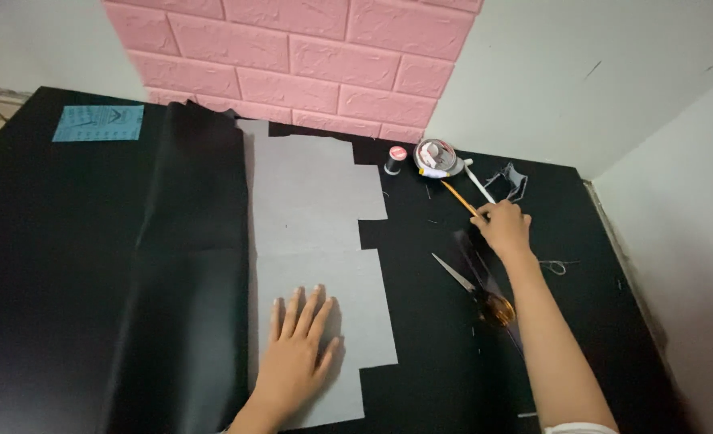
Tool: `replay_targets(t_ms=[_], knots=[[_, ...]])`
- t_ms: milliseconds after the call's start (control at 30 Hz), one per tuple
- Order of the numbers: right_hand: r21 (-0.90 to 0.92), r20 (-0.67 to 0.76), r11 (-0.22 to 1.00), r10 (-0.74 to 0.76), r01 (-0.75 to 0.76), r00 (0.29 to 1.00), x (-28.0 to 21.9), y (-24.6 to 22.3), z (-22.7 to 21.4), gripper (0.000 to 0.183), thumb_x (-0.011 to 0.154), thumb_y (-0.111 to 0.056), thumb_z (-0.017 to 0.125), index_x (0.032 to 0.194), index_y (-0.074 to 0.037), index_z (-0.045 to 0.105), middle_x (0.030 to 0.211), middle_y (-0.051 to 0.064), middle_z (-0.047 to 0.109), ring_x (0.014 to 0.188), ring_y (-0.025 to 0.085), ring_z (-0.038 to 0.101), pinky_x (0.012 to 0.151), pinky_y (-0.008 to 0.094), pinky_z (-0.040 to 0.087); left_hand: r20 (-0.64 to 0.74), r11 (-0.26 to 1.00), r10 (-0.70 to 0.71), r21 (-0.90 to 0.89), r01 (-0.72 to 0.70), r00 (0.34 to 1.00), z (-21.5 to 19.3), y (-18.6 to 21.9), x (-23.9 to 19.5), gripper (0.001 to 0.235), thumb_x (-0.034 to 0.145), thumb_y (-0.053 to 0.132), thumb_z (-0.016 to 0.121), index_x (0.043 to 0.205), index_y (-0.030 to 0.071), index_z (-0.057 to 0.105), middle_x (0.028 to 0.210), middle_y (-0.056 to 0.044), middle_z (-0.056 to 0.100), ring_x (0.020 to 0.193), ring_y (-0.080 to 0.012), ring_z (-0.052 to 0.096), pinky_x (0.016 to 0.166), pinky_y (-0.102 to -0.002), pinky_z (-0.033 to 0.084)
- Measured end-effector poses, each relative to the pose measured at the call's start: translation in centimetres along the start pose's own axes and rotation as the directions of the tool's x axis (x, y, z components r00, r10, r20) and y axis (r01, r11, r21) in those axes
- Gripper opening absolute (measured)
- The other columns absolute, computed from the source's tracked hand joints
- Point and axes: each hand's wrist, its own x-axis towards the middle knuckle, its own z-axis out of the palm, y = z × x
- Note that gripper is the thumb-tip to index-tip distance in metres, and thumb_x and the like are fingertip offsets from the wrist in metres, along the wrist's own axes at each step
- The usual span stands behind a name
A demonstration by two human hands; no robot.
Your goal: Measuring a piece of grey material with a ruler and pencil, then cutting it out with scissors on a workspace.
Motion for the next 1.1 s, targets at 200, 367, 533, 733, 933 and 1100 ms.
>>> replay_targets(t_ms=[200,367,533,733,933,1100], knots=[[-0.247,0.091,0.969,0.011,0.012,0.996,-1.4,0.1,-1.5,0.025,0.100,-0.033,0.064,0.098,-0.012,0.077,0.094,0.007,0.076,0.093,0.029,0.072,0.096,0.050,0.049,-0.013,1.000,0.022,0.005,-0.022,1.000,0.2,-0.4,-0.2,0.071,0.105,0.058,0.041,0.163,0.018,0.029,0.171,-0.008,0.021,0.158,-0.0331,0.010,0.125,-0.054,0.001],[-0.146,0.057,0.989,0.045,-0.036,0.997,-5.5,2.5,-3.8,0.031,0.095,-0.039,0.063,0.100,-0.013,0.078,0.091,0.007,0.078,0.089,0.029,0.072,0.082,0.046,0.053,-0.081,0.978,0.018,0.211,0.000,0.997,-0.1,0.0,-0.2,0.073,0.104,0.064,0.033,0.164,0.024,0.025,0.172,-0.002,0.020,0.160,-0.0280,0.012,0.131,-0.050,0.001],[0.497,0.049,0.846,0.194,-0.193,0.980,-12.4,0.7,-7.5,0.012,0.092,-0.008,0.073,0.100,0.001,0.071,0.081,0.018,0.077,0.067,0.023,0.074,0.063,0.034,0.065,0.047,0.998,0.011,-0.070,-0.008,0.999,-0.5,-0.2,0.1,0.071,0.105,0.054,0.042,0.164,0.017,0.028,0.170,-0.009,0.024,0.157,-0.0343,0.014,0.124,-0.055,0.006],[0.560,0.148,0.812,0.099,-0.166,0.984,-17.0,-0.4,-3.8,0.017,0.103,-0.003,0.047,0.116,-0.011,0.054,0.114,0.008,0.080,0.094,0.021,0.082,0.079,0.028,0.068,-0.064,0.975,0.023,0.223,-0.009,0.998,0.0,-0.3,0.0,0.074,0.103,0.065,0.033,0.165,0.026,0.025,0.172,-0.001,0.021,0.160,-0.0281,0.013,0.131,-0.050,0.004],[0.005,0.181,0.995,-0.102,0.103,0.978,-16.6,-1.2,2.0,0.057,0.097,-0.043,0.059,0.150,-0.028,0.048,0.142,0.004,0.054,0.132,0.020,0.049,0.111,0.042,0.040,-0.058,0.966,0.038,0.257,-0.022,0.998,0.2,-0.5,-0.1,0.077,0.102,0.067,0.033,0.166,0.024,0.023,0.172,-0.001,0.020,0.160,-0.0274,0.014,0.130,-0.049,0.006],[-0.037,0.062,0.927,-0.371,0.374,0.926,-12.9,-3.8,2.3,0.054,0.094,-0.021,0.066,0.146,-0.026,0.054,0.141,0.005,0.060,0.136,0.023,0.049,0.119,0.048,0.027,-0.011,0.999,0.010,0.051,-0.010,1.000,-0.3,-0.1,0.1,0.071,0.104,0.058,0.039,0.163,0.019,0.029,0.171,-0.006,0.024,0.157,-0.0321,0.016,0.126,-0.054,0.006]])
